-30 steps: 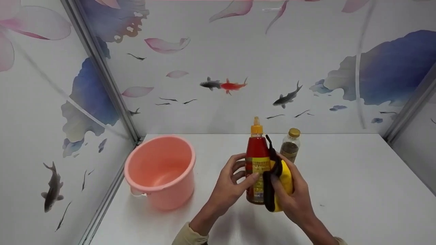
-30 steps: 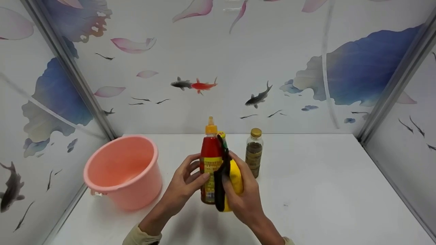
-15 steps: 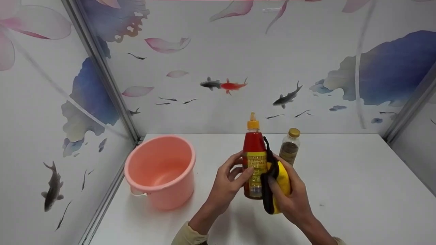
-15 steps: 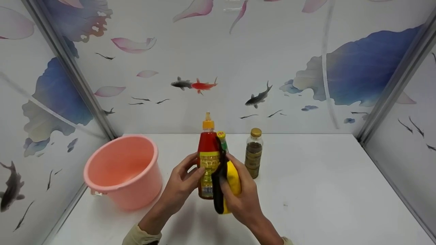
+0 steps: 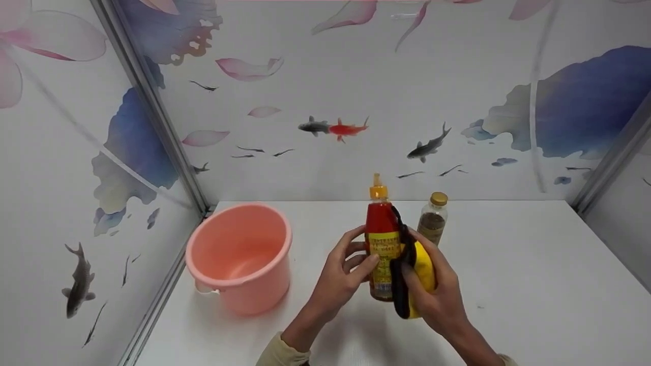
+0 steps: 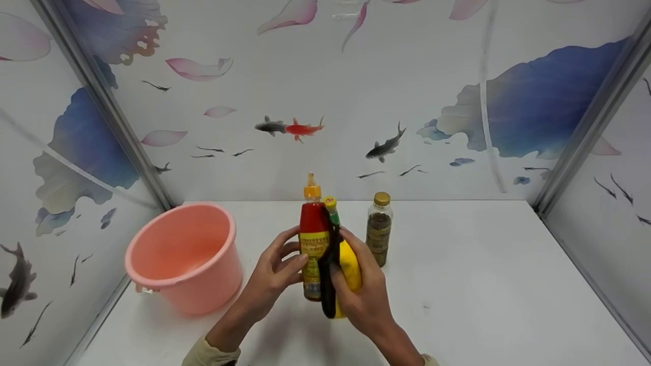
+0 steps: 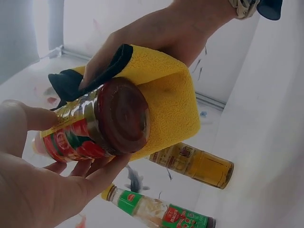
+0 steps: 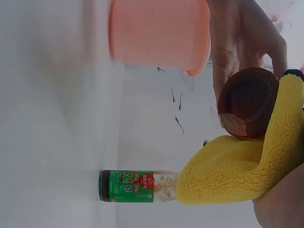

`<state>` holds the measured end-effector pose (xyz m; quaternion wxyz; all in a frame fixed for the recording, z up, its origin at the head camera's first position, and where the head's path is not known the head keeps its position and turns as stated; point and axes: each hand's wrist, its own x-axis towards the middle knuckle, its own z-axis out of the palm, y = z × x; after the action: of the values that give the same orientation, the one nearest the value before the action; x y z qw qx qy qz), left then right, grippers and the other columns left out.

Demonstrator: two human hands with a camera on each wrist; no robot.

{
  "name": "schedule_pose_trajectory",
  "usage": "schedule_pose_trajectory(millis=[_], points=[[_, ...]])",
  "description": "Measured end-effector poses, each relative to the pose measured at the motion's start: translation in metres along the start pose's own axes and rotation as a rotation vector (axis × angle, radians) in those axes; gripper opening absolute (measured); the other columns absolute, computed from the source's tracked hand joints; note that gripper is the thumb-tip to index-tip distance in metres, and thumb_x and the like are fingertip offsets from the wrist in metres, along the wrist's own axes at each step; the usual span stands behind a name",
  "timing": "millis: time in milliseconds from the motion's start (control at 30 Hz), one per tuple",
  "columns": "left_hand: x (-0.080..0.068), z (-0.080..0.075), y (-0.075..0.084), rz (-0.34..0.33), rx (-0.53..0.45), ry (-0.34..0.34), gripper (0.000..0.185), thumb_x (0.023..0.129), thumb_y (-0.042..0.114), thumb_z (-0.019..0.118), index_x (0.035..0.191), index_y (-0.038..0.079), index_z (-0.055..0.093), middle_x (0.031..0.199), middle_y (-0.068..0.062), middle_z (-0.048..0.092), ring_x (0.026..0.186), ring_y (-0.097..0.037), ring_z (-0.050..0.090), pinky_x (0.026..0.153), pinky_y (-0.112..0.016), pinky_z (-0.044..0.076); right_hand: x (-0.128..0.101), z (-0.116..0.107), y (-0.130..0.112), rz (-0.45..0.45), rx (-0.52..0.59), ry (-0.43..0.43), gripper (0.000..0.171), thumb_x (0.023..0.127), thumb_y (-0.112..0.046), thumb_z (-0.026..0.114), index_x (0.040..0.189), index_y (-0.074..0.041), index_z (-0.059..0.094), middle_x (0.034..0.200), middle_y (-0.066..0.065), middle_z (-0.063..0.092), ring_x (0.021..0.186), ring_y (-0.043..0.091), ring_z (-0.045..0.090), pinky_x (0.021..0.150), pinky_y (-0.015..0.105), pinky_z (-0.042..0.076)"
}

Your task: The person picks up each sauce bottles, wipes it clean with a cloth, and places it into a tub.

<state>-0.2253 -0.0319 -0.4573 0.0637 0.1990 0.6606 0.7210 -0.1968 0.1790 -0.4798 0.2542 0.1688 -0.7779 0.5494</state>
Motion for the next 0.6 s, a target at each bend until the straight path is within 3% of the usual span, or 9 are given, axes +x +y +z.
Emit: schedule_pose_trajectory(millis=[100, 233, 433, 600], points=[[-0.0001, 0.0022, 0.0008, 0.000, 0.079, 0.005, 0.067, 0.104, 0.034, 0.074, 0.163, 0.027, 0.042, 0.145, -0.006, 0.063, 0.129, -0.024, 0.069, 0.111, -0.047, 0.058, -0.0004, -0.0007, 0.0018, -0.001, -0.010, -0.006, 0.071, 0.102, 0.001, 0.071, 0.163, -0.025, 0.047, 0.142, -0.002, 0.065, 0.107, 0.016, 0.066, 0.091, 0.023, 0.061], [-0.0004, 0.0053, 0.0023, -0.043, 0.140, 0.003, 0.073, 0.099, 0.041, 0.081, 0.161, 0.032, 0.044, 0.142, 0.001, 0.065, 0.125, -0.021, 0.069, 0.110, -0.047, 0.059, -0.0002, -0.0022, 0.0037, -0.019, -0.014, -0.019, 0.071, 0.103, 0.000, 0.069, 0.165, -0.024, 0.045, 0.143, 0.000, 0.064, 0.106, 0.015, 0.065, 0.091, 0.022, 0.061], [-0.0010, 0.0038, 0.0031, -0.095, 0.135, -0.055, 0.069, 0.097, 0.042, 0.081, 0.157, 0.035, 0.048, 0.144, 0.004, 0.067, 0.128, -0.021, 0.068, 0.110, -0.049, 0.059, 0.0011, -0.0046, 0.0008, 0.009, 0.006, 0.003, 0.068, 0.104, -0.001, 0.069, 0.163, -0.025, 0.047, 0.140, 0.000, 0.065, 0.103, 0.017, 0.066, 0.089, 0.024, 0.062], [-0.0005, -0.0002, 0.0031, -0.101, 0.106, -0.127, 0.067, 0.101, 0.038, 0.078, 0.160, 0.032, 0.048, 0.150, 0.005, 0.064, 0.135, -0.020, 0.065, 0.119, -0.050, 0.052, 0.0013, -0.0055, -0.0026, 0.014, 0.008, -0.002, 0.067, 0.104, -0.001, 0.068, 0.164, -0.023, 0.047, 0.137, 0.001, 0.066, 0.103, 0.017, 0.067, 0.088, 0.024, 0.062]])
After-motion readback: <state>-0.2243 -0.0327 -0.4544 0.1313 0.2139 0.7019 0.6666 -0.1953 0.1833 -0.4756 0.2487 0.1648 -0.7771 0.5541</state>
